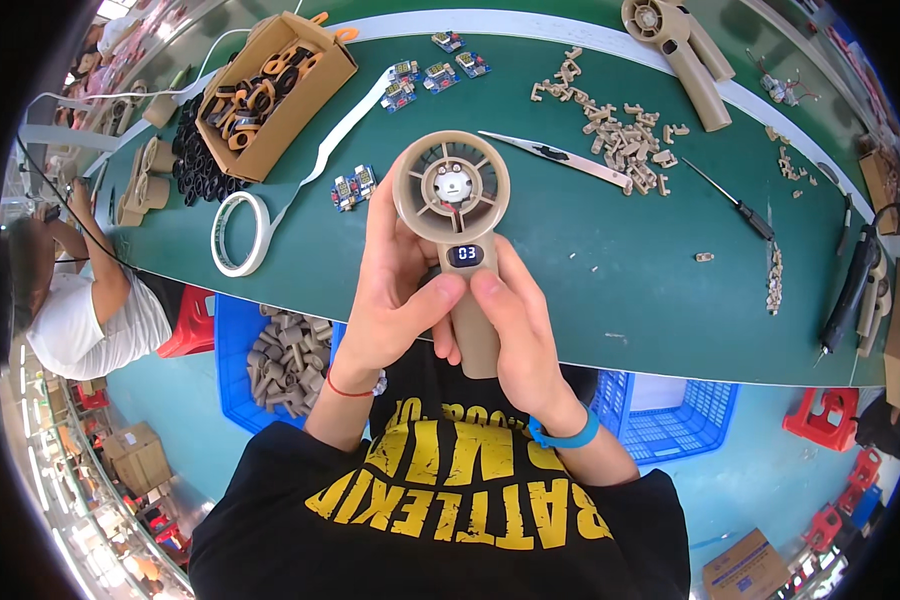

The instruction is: Assembling a handheld rechargeable fan by installing the motor, battery, and circuit board into the housing and securing it with screws.

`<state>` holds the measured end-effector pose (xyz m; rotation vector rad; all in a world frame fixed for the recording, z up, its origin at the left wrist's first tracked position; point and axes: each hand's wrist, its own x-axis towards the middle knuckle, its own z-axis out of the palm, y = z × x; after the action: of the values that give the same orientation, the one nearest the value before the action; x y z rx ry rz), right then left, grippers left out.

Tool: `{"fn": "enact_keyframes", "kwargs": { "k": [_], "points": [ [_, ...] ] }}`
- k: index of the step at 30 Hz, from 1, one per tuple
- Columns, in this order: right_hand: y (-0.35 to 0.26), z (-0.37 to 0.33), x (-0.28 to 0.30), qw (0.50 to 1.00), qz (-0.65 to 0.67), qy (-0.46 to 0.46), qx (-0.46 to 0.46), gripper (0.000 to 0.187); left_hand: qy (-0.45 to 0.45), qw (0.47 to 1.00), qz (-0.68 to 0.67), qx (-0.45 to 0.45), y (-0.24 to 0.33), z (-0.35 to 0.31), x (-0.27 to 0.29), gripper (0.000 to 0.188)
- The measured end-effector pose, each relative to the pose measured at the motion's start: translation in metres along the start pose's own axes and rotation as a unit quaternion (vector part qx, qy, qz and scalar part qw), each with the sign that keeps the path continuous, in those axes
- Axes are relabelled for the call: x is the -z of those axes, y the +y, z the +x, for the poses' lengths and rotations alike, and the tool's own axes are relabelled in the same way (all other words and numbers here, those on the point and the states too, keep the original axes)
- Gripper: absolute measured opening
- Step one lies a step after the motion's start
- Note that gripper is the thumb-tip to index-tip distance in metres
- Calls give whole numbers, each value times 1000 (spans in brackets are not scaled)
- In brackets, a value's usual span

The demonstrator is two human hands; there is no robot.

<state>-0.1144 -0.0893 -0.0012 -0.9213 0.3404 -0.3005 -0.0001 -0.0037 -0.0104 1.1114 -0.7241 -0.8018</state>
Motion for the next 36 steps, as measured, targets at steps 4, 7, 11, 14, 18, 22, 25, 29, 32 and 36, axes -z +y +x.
{"fn": "enact_keyframes", "kwargs": {
  "k": [4,7,11,14,18,22,25,29,32,36],
  "points": [
    [0,0,1,1000,-3,-8,-2,40,3,1000,-4,8,5,0,-2,91],
    [0,1,1,1000,-1,-8,2,41,7,1000,-9,15,6,0,-2,91],
    [0,1,-1,1000,0,-2,-6,41,12,998,-44,48,8,-1,-1,91],
    [0,2,0,1000,-1,-1,-12,42,15,998,-49,46,9,0,-1,91],
    [0,3,2,1000,-5,-10,-4,42,11,997,-61,49,7,1,0,90],
    [0,2,2,1000,-9,-12,2,43,9,997,-67,43,8,1,-1,90],
    [1,2,2,1000,-11,-12,4,43,7,997,-64,37,7,0,-1,90],
    [2,2,2,1000,-15,-8,10,40,4,997,-64,38,7,0,0,90],
    [1,1,2,1000,-22,-5,14,38,2,998,-56,37,6,0,0,89],
    [0,2,3,1000,-12,-11,5,39,2,998,-55,36,6,0,-1,89]
  ]
}}
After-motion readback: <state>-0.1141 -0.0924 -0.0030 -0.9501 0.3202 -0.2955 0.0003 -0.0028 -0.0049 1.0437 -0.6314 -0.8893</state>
